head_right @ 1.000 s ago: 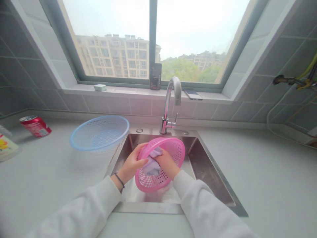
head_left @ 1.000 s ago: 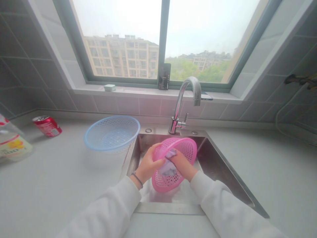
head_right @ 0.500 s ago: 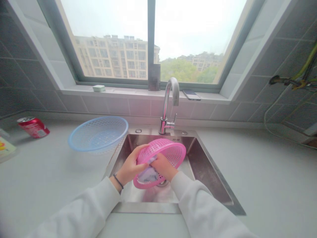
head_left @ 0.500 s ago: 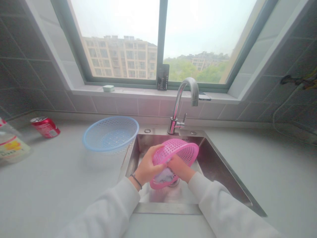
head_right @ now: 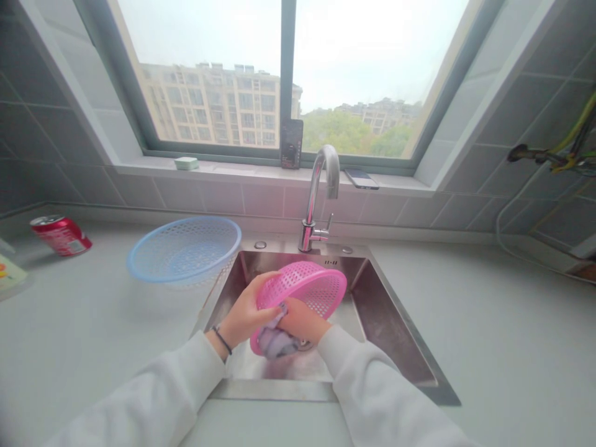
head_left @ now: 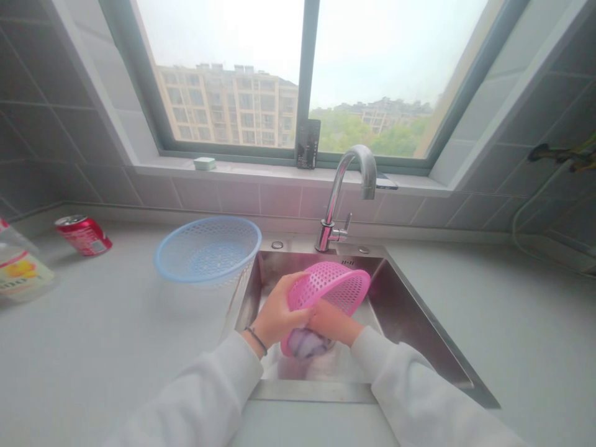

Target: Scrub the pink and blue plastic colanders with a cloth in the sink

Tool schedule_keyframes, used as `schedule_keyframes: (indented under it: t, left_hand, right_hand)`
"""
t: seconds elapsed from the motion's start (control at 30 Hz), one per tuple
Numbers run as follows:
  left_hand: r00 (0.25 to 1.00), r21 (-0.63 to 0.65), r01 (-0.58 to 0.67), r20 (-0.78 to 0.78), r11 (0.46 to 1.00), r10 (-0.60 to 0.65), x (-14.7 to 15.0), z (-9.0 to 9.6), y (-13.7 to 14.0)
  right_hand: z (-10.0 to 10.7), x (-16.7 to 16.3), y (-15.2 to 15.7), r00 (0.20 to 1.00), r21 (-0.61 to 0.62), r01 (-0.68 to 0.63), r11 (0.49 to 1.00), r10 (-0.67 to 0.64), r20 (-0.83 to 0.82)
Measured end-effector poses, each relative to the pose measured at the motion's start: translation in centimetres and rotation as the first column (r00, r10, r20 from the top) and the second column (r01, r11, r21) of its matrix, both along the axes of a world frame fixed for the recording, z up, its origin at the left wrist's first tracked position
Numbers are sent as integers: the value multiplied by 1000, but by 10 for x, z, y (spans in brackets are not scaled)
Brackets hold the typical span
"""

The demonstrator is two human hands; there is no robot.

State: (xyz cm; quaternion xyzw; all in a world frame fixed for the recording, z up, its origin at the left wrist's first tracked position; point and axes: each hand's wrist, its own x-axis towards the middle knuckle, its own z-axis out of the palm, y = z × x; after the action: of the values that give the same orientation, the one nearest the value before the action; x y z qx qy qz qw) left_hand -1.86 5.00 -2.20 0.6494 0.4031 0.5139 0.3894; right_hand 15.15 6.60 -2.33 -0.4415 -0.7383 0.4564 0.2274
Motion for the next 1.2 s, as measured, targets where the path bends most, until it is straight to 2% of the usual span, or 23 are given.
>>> schedule_keyframes:
  t: [0.07, 0.17, 0.23, 0.3, 0.37, 0.43, 0.5, 0.57, 0.63, 0.77, 0.83, 0.93, 1.03, 1.1, 1.2]
  left_hand:
    - [1000, -11, 25, -1, 1000, -25, 1, 0, 0]
    - [999, -21, 41, 31, 999, -41, 1, 0, 0]
    - [998, -34, 40, 54, 999, -38, 0, 0, 1]
    - [997, -40, 32, 65, 999, -30, -1, -1, 3]
    - [997, -39, 20, 75, 999, -17, -2, -2, 5]
    - [995, -43, 9, 102, 999, -5, -3, -2, 7]
    - [990, -52, 13, 138, 999, -6, -2, -3, 9]
    - [987, -56, 21, 161, 998, -12, -2, -4, 10]
    - [985, -61, 27, 174, 998, -16, -2, -6, 10]
    - [974, -47, 52, 223, 998, -41, -4, -9, 12]
    - [970, -33, 54, 238, 998, -45, -5, -11, 13]
    - [969, -42, 64, 240, 997, -52, -5, -12, 13]
    - [968, -74, 75, 245, 995, -54, -4, -11, 13]
    - [965, -88, 76, 257, 993, -51, -3, -10, 13]
    - [957, -97, 72, 288, 993, -41, -3, -9, 13]
  right_hand:
    - [-8, 3, 0, 991, 40, -66, 997, 61, 120]
    - [-13, 4, 3, 994, 39, -43, 998, 39, 102]
    - [-10, 2, 6, 998, 12, 49, 999, -50, 41]
    - [-4, -1, 9, 973, -91, 180, 980, -190, -127]
    - [3, -3, 10, 876, -243, 241, 940, -318, -363]
    - [10, -5, 9, 741, -349, 222, 911, -390, -547]
    - [15, -5, 8, 653, -410, 206, 888, -438, -618]
    - [19, -6, 7, 625, -437, 197, 878, -456, -634]
    - [20, -7, 5, 651, -418, 167, 893, -418, -634]
    - [17, -9, 1, 791, -310, 45, 950, -223, -569]
    - [15, -8, 0, 875, -252, 31, 967, -148, -460]
    - [12, -3, 0, 977, -128, 45, 991, -70, -203]
    - [10, 3, 0, 1000, -41, -27, 999, 27, 13]
    - [9, 5, 0, 993, -28, -70, 997, 72, 93]
    - [8, 6, 1, 985, -3, -64, 998, 63, 160]
